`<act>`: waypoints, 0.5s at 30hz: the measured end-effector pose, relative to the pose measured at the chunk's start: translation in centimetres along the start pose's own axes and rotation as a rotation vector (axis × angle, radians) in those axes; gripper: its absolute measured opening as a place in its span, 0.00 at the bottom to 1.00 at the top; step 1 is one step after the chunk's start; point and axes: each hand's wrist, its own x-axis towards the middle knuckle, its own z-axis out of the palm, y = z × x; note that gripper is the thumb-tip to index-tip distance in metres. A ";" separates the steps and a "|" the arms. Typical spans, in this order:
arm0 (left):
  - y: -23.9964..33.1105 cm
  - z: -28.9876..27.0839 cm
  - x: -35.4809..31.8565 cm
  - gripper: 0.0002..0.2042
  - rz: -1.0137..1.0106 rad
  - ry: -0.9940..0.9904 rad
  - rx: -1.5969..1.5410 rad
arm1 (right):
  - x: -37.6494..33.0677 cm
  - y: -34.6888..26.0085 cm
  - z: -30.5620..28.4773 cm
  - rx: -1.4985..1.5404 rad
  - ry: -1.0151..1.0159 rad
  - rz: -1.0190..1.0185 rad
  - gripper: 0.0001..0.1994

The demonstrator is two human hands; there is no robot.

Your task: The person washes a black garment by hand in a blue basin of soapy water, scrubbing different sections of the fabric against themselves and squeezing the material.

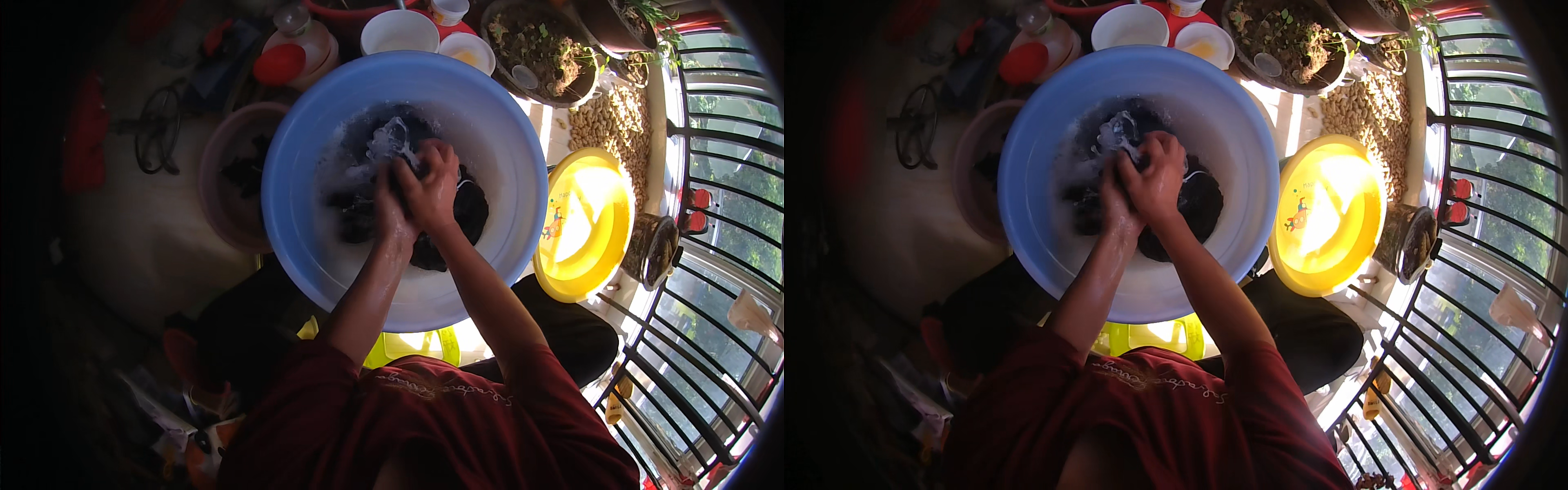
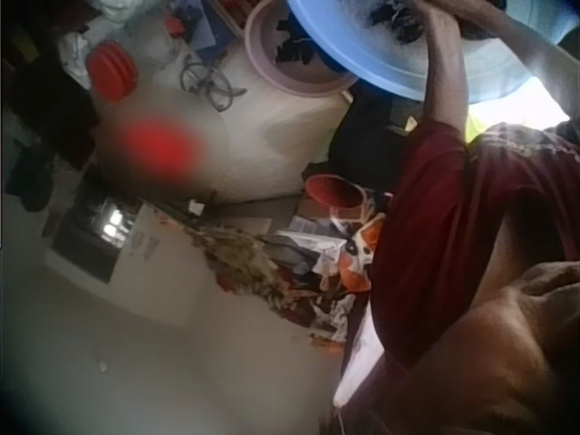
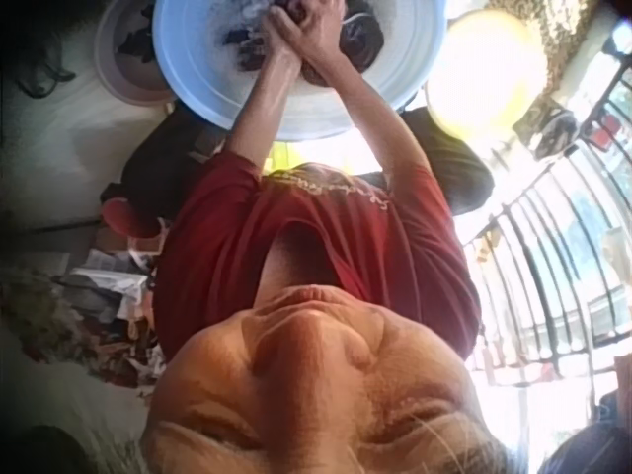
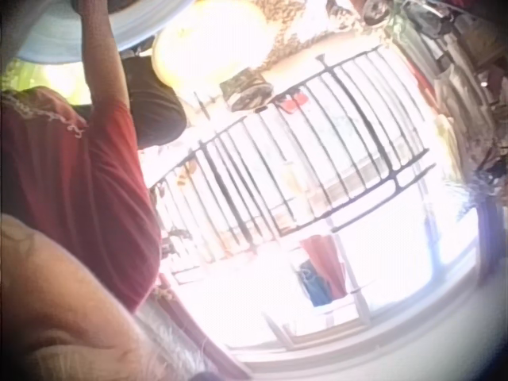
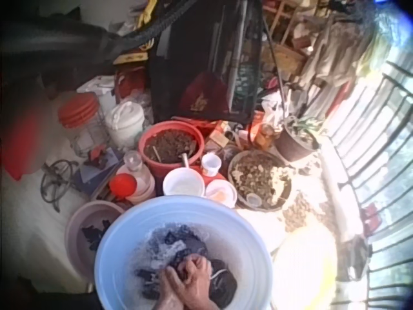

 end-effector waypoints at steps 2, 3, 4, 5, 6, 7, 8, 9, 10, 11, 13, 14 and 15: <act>0.6 2.7 -2.0 0.27 -0.031 0.095 0.045 | 2.4 1.2 -0.3 0.163 -0.070 0.303 0.13; 1.0 3.0 -1.9 0.26 -0.052 0.062 0.075 | 1.7 1.3 -0.5 0.299 -0.078 0.337 0.12; 2.0 2.6 -1.7 0.26 -0.063 0.036 0.102 | 0.4 0.9 -0.5 0.442 -0.098 0.368 0.11; 3.2 0.9 -0.9 0.25 -0.106 -0.064 0.175 | -1.6 -1.1 -1.3 0.467 -0.147 0.316 0.10; 4.0 -0.8 -0.2 0.24 -0.159 -0.163 0.243 | -3.2 -2.8 -1.8 0.485 -0.193 0.270 0.10; 4.3 -1.0 -0.2 0.20 -0.169 -0.150 0.133 | -3.4 -2.6 -1.4 0.430 -0.157 0.244 0.10; 3.4 -1.0 -0.9 0.21 -0.075 -0.066 0.172 | -3.5 -2.2 -0.8 0.375 -0.122 0.218 0.09; 2.4 -0.7 -1.5 0.22 0.018 0.018 0.216 | -3.4 -1.6 -0.2 0.319 -0.088 0.191 0.09; 2.4 -1.2 -0.7 0.24 -0.034 0.019 0.226 | -2.8 -1.4 0.3 0.261 -0.052 0.157 0.09; 2.3 0.1 -1.2 0.25 -0.054 0.056 0.191 | -1.6 -0.8 0.2 0.272 -0.067 0.326 0.10; 2.5 3.0 -2.6 0.26 -0.078 0.213 0.178 | 0.8 0.7 0.5 0.312 -0.007 0.572 0.15; 2.5 3.0 -2.4 0.26 -0.072 0.192 0.205 | 1.5 1.5 0.4 0.367 0.025 0.612 0.15; 2.6 2.8 -1.9 0.25 -0.066 0.172 0.231 | 0.5 1.6 0.5 0.395 0.028 0.513 0.16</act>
